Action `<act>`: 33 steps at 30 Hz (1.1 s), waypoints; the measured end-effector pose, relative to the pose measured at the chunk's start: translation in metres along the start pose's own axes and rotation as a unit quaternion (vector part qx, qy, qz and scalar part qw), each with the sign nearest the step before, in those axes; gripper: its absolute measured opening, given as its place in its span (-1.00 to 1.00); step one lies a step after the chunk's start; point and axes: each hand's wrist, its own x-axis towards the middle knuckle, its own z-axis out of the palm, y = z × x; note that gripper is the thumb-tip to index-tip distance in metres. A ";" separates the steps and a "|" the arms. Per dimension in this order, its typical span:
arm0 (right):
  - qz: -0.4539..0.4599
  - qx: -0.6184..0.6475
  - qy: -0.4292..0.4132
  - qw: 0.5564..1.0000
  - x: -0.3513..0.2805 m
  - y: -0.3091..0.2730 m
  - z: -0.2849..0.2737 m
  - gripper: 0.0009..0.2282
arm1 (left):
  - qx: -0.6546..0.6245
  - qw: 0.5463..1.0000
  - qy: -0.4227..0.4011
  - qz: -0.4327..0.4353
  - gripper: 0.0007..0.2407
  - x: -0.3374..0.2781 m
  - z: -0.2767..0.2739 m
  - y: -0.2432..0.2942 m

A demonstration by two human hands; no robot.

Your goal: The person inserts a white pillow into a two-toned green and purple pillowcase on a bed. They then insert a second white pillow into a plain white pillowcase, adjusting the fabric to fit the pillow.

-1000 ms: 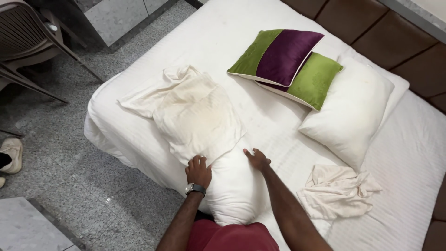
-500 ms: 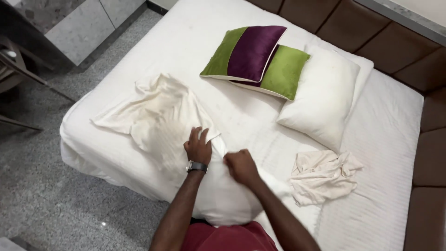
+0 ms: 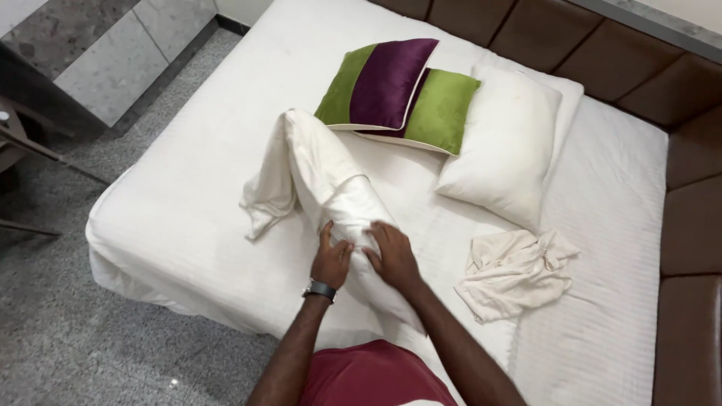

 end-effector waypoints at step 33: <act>0.037 -0.222 -0.170 0.959 0.113 0.041 0.172 -0.61 | 0.073 0.980 0.157 -0.100 -0.86 -0.009 -0.068 -0.107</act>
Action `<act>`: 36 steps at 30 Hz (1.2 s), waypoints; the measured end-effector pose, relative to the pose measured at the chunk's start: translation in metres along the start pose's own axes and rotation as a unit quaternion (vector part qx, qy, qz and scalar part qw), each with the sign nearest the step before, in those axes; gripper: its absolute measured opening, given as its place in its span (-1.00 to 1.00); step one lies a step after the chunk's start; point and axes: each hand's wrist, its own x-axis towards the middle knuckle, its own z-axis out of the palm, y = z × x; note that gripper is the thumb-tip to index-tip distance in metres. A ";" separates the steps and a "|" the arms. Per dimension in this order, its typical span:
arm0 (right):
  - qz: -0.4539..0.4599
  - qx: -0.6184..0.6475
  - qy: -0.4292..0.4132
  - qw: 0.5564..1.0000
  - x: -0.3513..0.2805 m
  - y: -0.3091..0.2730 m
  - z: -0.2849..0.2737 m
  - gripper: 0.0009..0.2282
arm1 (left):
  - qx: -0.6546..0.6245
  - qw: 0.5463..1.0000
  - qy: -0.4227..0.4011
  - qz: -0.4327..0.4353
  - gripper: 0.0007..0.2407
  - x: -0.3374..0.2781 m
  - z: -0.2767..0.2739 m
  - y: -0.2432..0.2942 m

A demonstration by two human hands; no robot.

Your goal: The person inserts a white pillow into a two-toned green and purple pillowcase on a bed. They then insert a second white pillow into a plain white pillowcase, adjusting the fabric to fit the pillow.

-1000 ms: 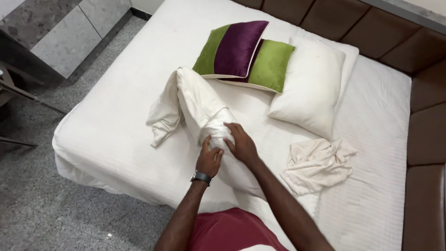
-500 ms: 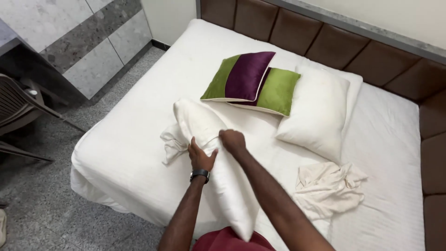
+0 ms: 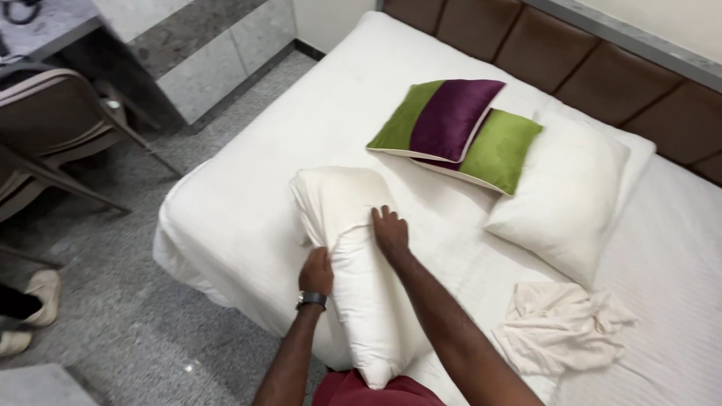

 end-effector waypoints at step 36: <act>0.368 0.424 -0.286 0.776 -0.203 0.113 0.044 -0.20 | 0.000 0.983 -0.019 -0.183 -0.59 -0.086 -0.038 -0.034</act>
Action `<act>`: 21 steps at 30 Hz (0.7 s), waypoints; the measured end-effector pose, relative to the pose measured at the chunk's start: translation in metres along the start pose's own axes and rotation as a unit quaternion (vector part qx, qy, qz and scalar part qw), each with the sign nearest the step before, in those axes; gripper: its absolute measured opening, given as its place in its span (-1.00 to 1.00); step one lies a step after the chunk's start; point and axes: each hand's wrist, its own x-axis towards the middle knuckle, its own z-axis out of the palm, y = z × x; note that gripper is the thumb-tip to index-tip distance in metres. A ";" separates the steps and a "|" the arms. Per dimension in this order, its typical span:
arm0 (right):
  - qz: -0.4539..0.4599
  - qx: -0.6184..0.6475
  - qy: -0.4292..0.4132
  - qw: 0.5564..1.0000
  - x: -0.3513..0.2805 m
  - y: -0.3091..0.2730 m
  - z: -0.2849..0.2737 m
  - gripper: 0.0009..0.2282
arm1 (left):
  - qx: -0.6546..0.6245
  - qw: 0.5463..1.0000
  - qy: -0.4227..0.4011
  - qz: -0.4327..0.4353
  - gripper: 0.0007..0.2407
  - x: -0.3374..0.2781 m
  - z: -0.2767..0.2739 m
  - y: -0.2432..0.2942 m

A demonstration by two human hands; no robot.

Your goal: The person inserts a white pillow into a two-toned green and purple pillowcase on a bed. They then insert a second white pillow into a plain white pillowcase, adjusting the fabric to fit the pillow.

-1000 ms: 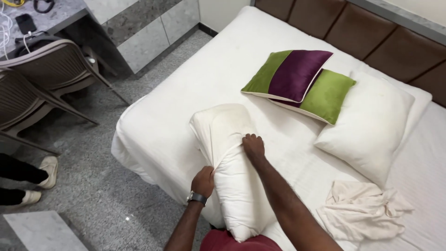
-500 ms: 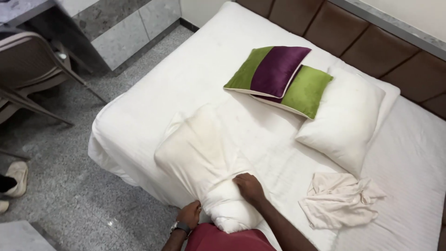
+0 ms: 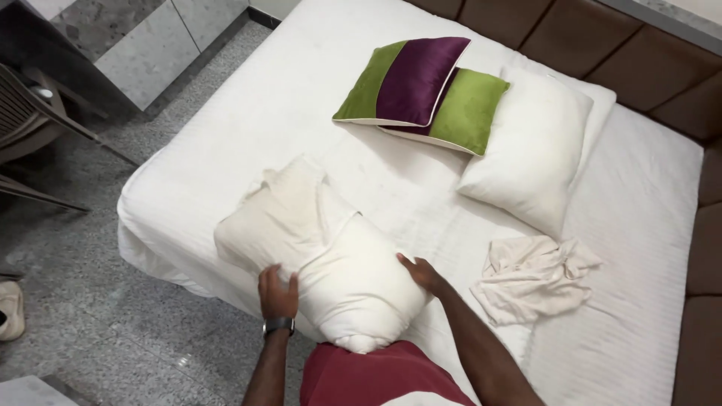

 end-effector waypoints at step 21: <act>-0.440 -0.061 -0.284 0.850 -0.223 -0.114 0.063 -0.75 | 0.003 0.923 -0.071 0.377 -0.85 0.046 0.070 0.127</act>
